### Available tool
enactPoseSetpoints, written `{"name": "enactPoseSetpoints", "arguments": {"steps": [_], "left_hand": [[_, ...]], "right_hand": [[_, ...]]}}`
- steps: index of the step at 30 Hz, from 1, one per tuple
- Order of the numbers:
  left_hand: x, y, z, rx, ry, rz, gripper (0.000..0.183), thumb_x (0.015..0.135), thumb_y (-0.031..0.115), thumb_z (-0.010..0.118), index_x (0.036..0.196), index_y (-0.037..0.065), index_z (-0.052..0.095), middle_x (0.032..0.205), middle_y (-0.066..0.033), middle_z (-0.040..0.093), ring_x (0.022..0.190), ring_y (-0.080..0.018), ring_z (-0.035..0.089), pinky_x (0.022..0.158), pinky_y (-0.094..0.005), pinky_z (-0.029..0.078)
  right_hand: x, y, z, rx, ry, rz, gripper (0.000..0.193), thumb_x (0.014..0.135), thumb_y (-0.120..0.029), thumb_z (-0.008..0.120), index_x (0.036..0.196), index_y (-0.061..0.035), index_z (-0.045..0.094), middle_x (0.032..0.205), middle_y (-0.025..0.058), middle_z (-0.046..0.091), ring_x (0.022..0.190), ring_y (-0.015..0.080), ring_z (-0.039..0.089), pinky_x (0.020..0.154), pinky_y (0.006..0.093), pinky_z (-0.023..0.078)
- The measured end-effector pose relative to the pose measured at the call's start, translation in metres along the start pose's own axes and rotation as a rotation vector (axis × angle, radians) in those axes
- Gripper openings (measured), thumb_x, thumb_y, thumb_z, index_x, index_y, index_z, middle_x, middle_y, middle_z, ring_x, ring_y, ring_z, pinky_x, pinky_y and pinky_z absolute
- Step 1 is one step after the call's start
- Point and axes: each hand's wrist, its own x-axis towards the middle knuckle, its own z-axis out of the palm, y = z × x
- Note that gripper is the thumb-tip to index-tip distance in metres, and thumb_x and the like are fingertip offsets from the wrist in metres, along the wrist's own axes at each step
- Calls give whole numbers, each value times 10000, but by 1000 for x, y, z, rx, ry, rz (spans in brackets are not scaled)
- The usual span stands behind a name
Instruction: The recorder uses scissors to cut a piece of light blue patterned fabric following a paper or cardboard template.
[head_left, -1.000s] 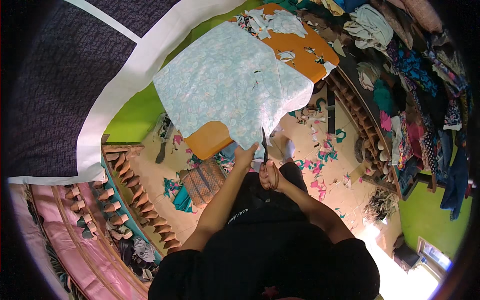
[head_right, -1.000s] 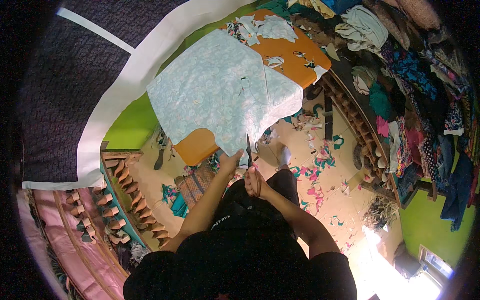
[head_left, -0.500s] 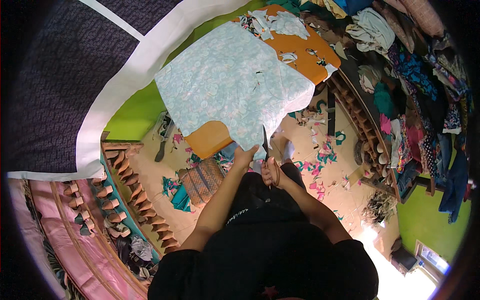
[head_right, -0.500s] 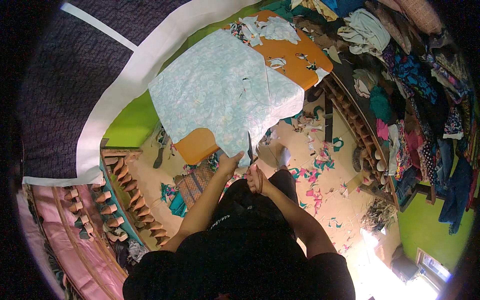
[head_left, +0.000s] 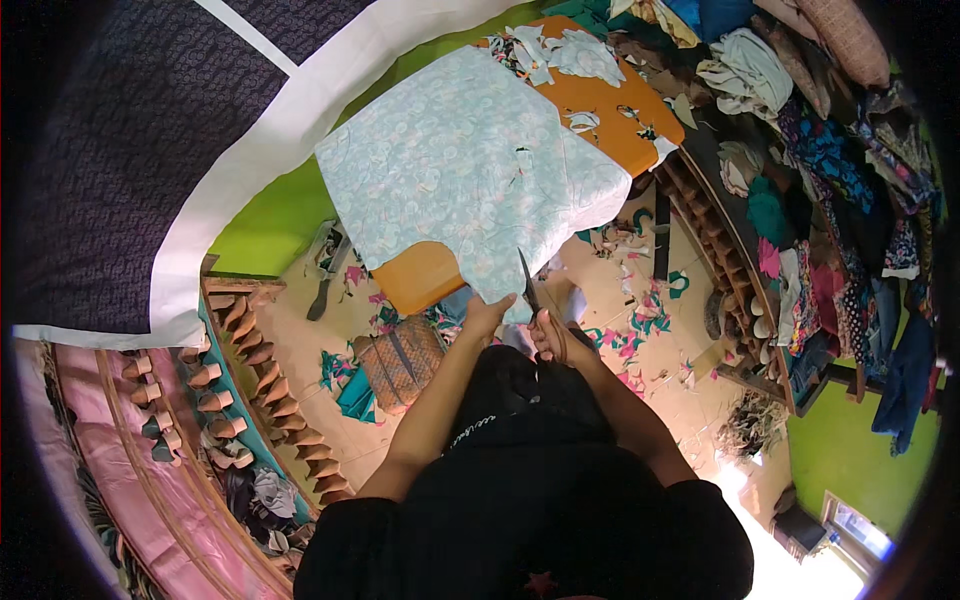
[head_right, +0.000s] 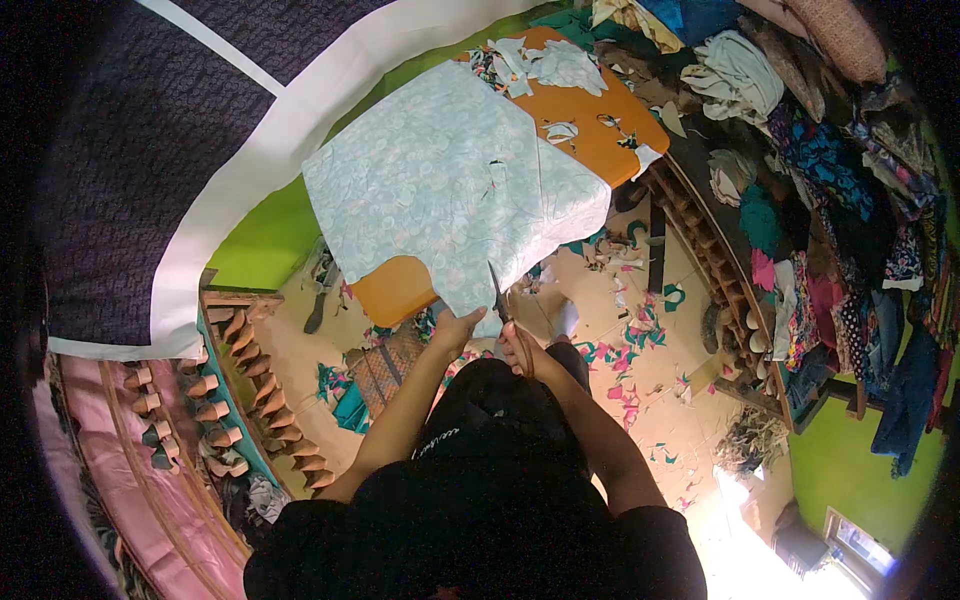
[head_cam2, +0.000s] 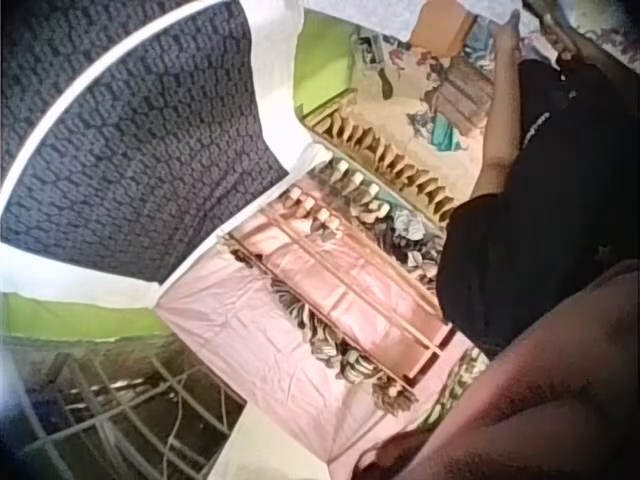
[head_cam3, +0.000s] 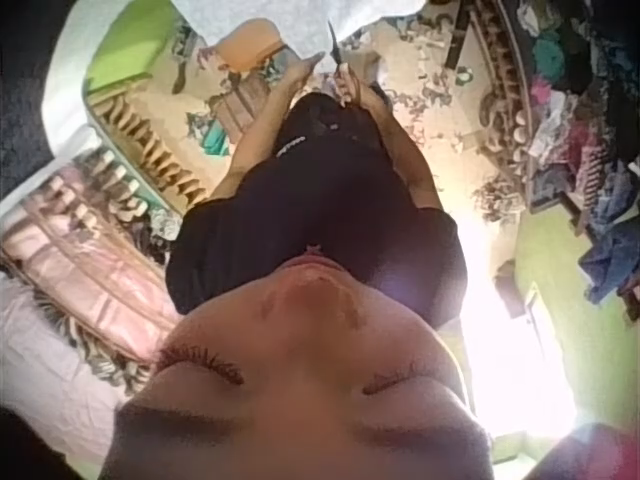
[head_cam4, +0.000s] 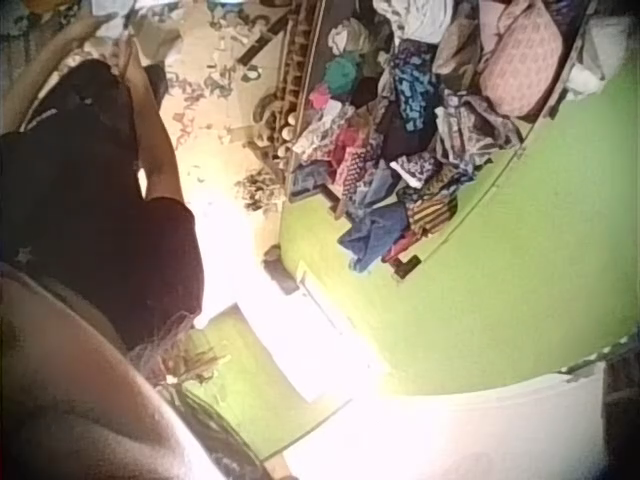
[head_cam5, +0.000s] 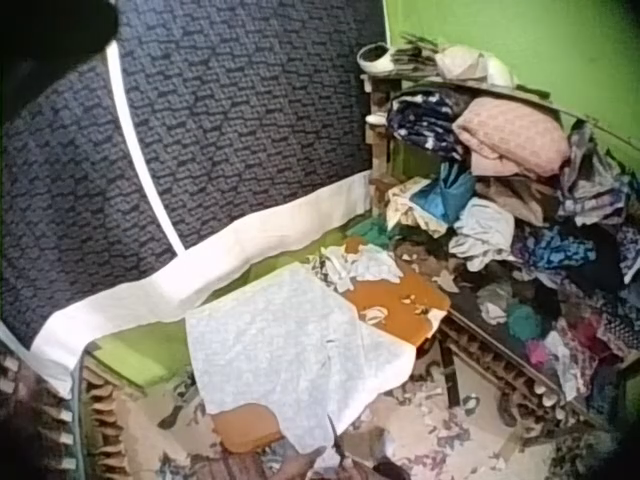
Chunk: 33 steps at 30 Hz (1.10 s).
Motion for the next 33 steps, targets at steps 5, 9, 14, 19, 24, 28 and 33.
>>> {"name": "enactPoseSetpoints", "arguments": {"steps": [5, 9, 14, 19, 24, 28, 33], "left_hand": [[-9, 17, 1, -23, -59, -126, 408, 724, -9, 606, 1091, 1, 430, 1021, -69, 519, 906, -190, 503, 763, -279, 407], [-8, 11, -2, 0, -57, -85, 393, 726, -7, 604, 1084, 6, 443, 1027, -64, 520, 904, -183, 503, 763, -277, 406], [-3, 0, -10, -113, -108, -99, 381, 714, -10, 613, 1065, 4, 464, 1013, -53, 528, 882, -178, 512, 749, -267, 409], [-6, 8, -6, -41, -49, -34, 349, 707, 4, 629, 1028, -21, 497, 953, -57, 556, 840, -173, 531, 741, -264, 421], [6, -18, -17, -125, -62, 101, 475, 677, -39, 633, 1082, 14, 392, 973, -106, 548, 857, -215, 556, 712, -325, 483], [-22, 24, -2, 8, -41, -105, 417, 681, -23, 635, 1059, -4, 459, 960, -105, 565, 830, -208, 567, 707, -322, 482], [-19, -2, -9, -98, 9, 67, 405, 676, -2, 648, 1050, -13, 491, 958, -101, 574, 824, -194, 572, 692, -316, 483]], "right_hand": [[-3, -2, -5, -121, -55, -69, 469, 806, -560, 377, 843, -93, 408, 534, -42, 326, 373, 53, 321, 318, 187, 283], [-2, -2, -14, -188, -38, -65, 455, 823, -537, 362, 815, -84, 411, 521, -46, 324, 370, 55, 328, 305, 197, 280], [3, -22, -20, -164, -73, 72, 402, 841, -485, 372, 786, -89, 411, 511, -54, 324, 359, 52, 316, 289, 194, 262], [-1, -40, -30, -526, -135, 77, 503, 819, -570, 307, 811, -76, 403, 526, -32, 302, 378, 57, 281, 304, 193, 245], [-1, -59, -25, -607, -140, 90, 525, 804, -592, 316, 783, -74, 401, 527, -22, 315, 378, 62, 281, 302, 195, 242], [9, -77, -34, -664, -207, 195, 525, 794, -603, 320, 772, -85, 402, 538, -26, 322, 388, 56, 280, 306, 190, 235], [9, -100, -36, -880, -339, 218, 489, 796, -596, 320, 774, -116, 412, 554, -42, 323, 401, 54, 286, 331, 178, 247]]}}
